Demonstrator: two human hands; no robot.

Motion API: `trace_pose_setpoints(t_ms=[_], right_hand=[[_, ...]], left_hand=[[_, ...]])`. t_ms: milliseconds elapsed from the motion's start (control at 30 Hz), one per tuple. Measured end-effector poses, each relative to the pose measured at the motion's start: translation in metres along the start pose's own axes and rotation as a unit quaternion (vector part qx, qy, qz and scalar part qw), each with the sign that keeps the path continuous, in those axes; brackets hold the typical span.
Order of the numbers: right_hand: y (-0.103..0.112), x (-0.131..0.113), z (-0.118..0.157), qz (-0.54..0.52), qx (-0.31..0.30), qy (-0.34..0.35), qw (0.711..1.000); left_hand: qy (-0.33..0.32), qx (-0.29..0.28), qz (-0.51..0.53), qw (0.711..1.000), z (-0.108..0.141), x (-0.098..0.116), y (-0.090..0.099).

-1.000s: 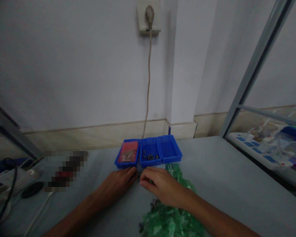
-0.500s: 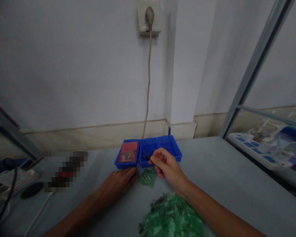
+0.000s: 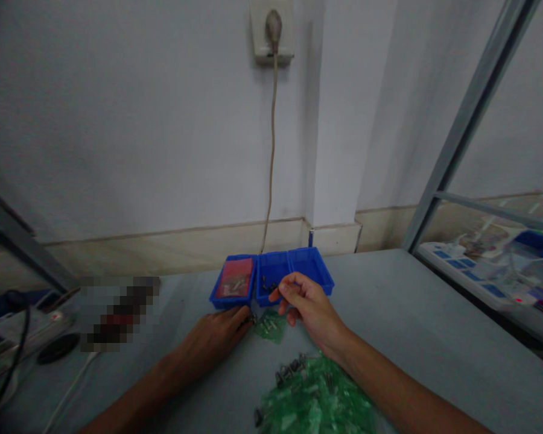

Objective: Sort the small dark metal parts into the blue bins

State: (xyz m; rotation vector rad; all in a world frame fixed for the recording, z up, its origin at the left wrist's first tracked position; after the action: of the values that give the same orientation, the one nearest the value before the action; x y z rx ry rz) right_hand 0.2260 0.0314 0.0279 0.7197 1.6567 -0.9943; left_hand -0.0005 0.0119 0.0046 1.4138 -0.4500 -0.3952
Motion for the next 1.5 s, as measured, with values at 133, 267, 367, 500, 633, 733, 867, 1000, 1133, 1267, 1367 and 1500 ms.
trace_pose_setpoints(t_ms=[133, 267, 367, 500, 633, 733, 867, 1000, 1133, 1267, 1367, 1500], right_hand=[[0.0013, 0.0028, 0.0, -0.009, 0.008, -0.027, 1.0], [0.0028, 0.0049, -0.0003, -0.011, 0.015, -0.025, 1.0], [0.0027, 0.0051, -0.0007, -0.034, 0.017, -0.017, 0.999], [0.0005, 0.0024, -0.0008, -0.054, 0.023, -0.018, 0.998], [-0.0011, -0.0006, -0.0003, -0.056, 0.041, -0.012, 0.998], [-0.0003, -0.0005, -0.0003, -0.035, 0.043, -0.011, 0.998], [0.0006, 0.0001, -0.0004, -0.01, 0.035, 0.0, 0.999], [-0.0011, -0.0012, 0.0009, 0.009, 0.034, 0.01, 0.999], [-0.0013, -0.0019, 0.0012, 0.032, 0.04, 0.012, 0.999], [0.0009, -0.0003, 0.0003, 0.056, 0.035, 0.013, 0.998], [0.0015, 0.0006, 0.0006, 0.07, 0.031, 0.013, 0.997], [-0.0002, -0.0001, 0.0018, 0.064, 0.023, 0.013, 0.998]], left_hand=[[-0.006, 0.006, -0.001, 1.0, 0.0, -0.0007, -0.0011], [-0.006, 0.018, -0.006, 1.0, 0.0, -0.0016, -0.0036], [-0.004, 0.014, -0.008, 1.0, -0.0001, -0.002, -0.0048], [-0.001, 0.007, -0.011, 1.0, -0.0001, -0.0016, -0.0036], [0.004, -0.001, -0.017, 1.0, -0.0003, -0.0004, -0.0013], [0.003, 0.001, -0.021, 1.0, -0.0013, -0.0002, -0.0014], [-0.001, 0.01, -0.017, 1.0, -0.0021, -0.0012, -0.0035], [-0.004, 0.017, -0.016, 1.0, -0.0017, -0.0013, -0.0036], [-0.003, 0.014, -0.02, 1.0, -0.0015, -0.0012, -0.0033], [-0.004, 0.017, -0.016, 1.0, -0.0012, -0.0017, -0.0042], [-0.005, 0.016, -0.011, 1.0, -0.0011, -0.0017, -0.0038], [-0.005, 0.013, -0.011, 1.0, -0.0011, -0.001, -0.0022]])
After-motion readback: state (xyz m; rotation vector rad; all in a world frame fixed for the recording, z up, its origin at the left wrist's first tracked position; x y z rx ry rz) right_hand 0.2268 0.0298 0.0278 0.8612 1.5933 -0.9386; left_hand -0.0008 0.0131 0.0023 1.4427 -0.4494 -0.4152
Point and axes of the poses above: each hand's wrist, its own z-axis away from the middle knuckle, its own y-axis out of the back of the hand, x = y × z, the point moved 1 cm from there along -z, towards the middle knuckle, and after that the axes turned 10 degrees about -x, right-handed, at the moved point
